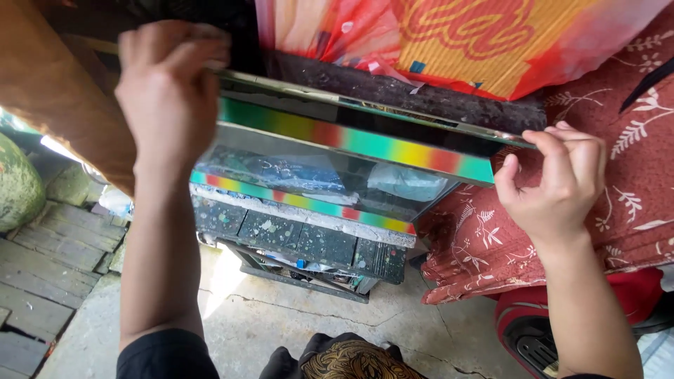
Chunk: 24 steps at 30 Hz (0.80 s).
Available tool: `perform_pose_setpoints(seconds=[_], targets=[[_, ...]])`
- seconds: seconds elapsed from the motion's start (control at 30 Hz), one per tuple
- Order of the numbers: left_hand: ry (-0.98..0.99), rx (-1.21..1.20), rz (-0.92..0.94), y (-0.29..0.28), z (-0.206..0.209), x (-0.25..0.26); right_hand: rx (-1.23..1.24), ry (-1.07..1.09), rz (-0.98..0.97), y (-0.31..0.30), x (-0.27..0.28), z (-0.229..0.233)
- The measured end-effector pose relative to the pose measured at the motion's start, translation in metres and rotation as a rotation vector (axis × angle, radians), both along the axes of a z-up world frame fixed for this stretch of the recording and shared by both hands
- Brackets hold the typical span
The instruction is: Sweeping the floor with a broom and wiping a glass display case with a cloth
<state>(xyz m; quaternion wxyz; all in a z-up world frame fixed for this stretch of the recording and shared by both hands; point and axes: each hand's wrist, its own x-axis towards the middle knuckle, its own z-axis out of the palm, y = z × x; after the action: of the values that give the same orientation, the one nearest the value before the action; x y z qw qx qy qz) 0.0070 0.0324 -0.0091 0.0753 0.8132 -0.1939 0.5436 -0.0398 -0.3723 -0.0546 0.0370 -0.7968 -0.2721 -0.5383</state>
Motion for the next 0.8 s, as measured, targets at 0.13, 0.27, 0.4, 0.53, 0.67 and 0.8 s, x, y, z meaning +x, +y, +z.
perform_pose_setpoints(seconds=[0.13, 0.27, 0.4, 0.53, 0.67, 0.8], targets=[[-0.052, -0.145, -0.07, 0.002, 0.001, -0.004, 0.006, -0.038, -0.029, 0.002, -0.002, 0.003], [-0.027, 0.033, -0.236, -0.017, -0.003, -0.008, 0.008, -0.022, -0.047, 0.001, -0.002, 0.002], [-0.155, -0.04, -0.057, -0.014, -0.011, -0.001, 0.006, 0.009, -0.075, 0.001, -0.004, 0.001], [-0.197, -0.296, 0.013, -0.016, -0.006, -0.004, 0.006, -0.006, -0.081, 0.001, -0.002, -0.002], [0.173, -0.378, -0.366, -0.051, -0.011, -0.008, 0.013, -0.031, -0.108, 0.0, 0.0, -0.003], [0.03, 0.213, -0.178, -0.064, -0.031, -0.007, 0.019, -0.05, -0.092, 0.0, 0.003, -0.007]])
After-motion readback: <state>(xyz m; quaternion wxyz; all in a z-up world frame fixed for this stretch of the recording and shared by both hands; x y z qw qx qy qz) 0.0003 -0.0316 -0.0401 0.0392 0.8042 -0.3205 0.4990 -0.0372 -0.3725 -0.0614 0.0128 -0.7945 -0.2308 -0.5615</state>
